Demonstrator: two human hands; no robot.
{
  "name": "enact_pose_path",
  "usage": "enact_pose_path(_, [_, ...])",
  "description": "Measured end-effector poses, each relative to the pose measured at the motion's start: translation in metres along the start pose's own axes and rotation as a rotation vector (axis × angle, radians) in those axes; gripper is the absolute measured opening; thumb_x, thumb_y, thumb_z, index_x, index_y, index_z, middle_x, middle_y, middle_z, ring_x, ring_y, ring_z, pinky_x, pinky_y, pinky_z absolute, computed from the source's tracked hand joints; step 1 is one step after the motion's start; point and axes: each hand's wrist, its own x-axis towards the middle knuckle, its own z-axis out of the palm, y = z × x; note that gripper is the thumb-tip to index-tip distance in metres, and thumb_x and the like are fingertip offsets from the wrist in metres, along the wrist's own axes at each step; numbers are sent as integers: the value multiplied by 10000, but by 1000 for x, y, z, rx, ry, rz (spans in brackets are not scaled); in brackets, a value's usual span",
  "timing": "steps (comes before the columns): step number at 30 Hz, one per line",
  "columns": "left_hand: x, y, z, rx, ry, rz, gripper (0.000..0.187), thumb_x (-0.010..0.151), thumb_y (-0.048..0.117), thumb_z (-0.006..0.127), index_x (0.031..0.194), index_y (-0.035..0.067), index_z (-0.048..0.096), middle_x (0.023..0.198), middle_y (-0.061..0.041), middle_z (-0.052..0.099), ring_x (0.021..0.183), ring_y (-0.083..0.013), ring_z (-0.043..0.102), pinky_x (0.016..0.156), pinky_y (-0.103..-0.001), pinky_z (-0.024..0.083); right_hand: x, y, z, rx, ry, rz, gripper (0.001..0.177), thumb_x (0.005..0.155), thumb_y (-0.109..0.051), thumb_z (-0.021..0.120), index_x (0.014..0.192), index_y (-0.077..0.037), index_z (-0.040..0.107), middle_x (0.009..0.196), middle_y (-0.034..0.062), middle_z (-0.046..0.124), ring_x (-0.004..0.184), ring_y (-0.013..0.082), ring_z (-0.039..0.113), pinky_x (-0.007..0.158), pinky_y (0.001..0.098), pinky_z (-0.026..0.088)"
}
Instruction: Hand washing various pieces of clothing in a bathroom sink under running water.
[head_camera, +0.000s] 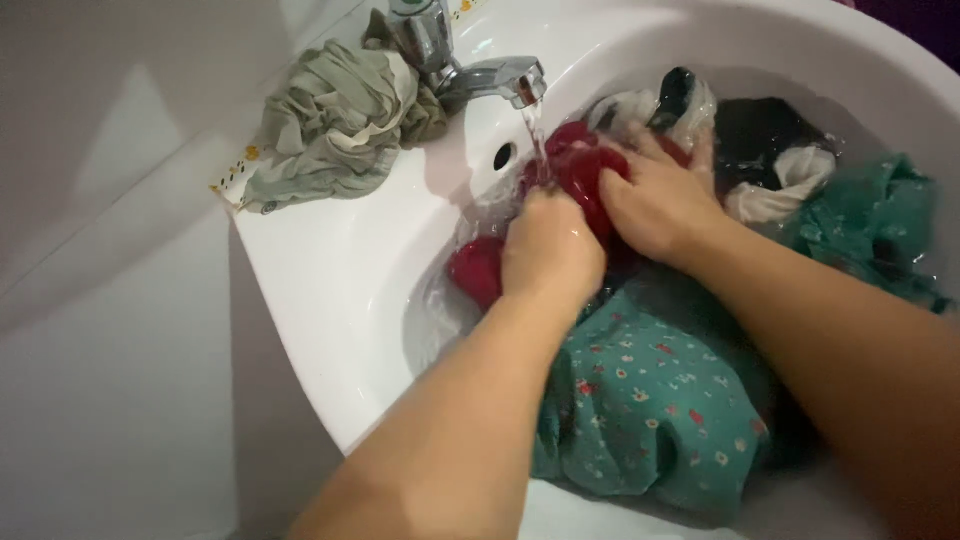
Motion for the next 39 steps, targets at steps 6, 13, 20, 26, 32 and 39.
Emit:
enact_pose_path(6, [24,-9,-19,-534,116,-29,279,841,116,597,1079,42,722,1028,-189,759,993,-376,709,892,-478,568,-5,-13,-24,222,71,134,490,1057,-405,373,1202,-101,729,1181,232,704,1199,446,587,1187,525,315])
enact_pose_path(13, [41,-32,-18,-2059,-504,-185,464,936,510,564,1069,91,712,998,-118,744,896,-314,717,851,-467,595,-37,-97,-58,1141,73,9,509,909,-321,663,1338,-55,598,1196,109,725,1105,238,680,975,345,536])
enact_pose_path(20, [39,-30,-7,-2045,-349,-254,403,1039,504,526,1106,142,690,1044,-71,697,949,-266,679,874,-448,560,-42,-106,-42,599,416,-440,566,955,-267,718,1404,28,539,1455,292,482,1297,378,546,1060,423,448])
enact_pose_path(26, [35,-12,-5,-1655,-416,-507,370,957,356,503,1127,88,693,1083,-101,720,986,-275,679,887,-457,558,-35,-90,-25,676,447,204,401,978,-302,675,1280,-52,590,1203,176,682,1102,324,694,946,382,525])
enact_pose_path(32, [29,2,-21,-945,4,-407,431,910,265,444,1236,33,605,1140,-253,709,1032,-388,701,885,-513,556,-31,-89,-31,660,472,-50,329,1003,-170,623,1297,-24,612,1172,230,723,1078,407,679,923,414,538])
enact_pose_path(39, [12,21,-42,-390,191,-244,505,964,373,426,1310,47,595,1201,-320,700,1151,-495,637,1034,-536,471,-22,-72,-37,659,482,57,253,978,-199,693,1170,-36,672,1004,179,758,933,304,763,836,383,570])
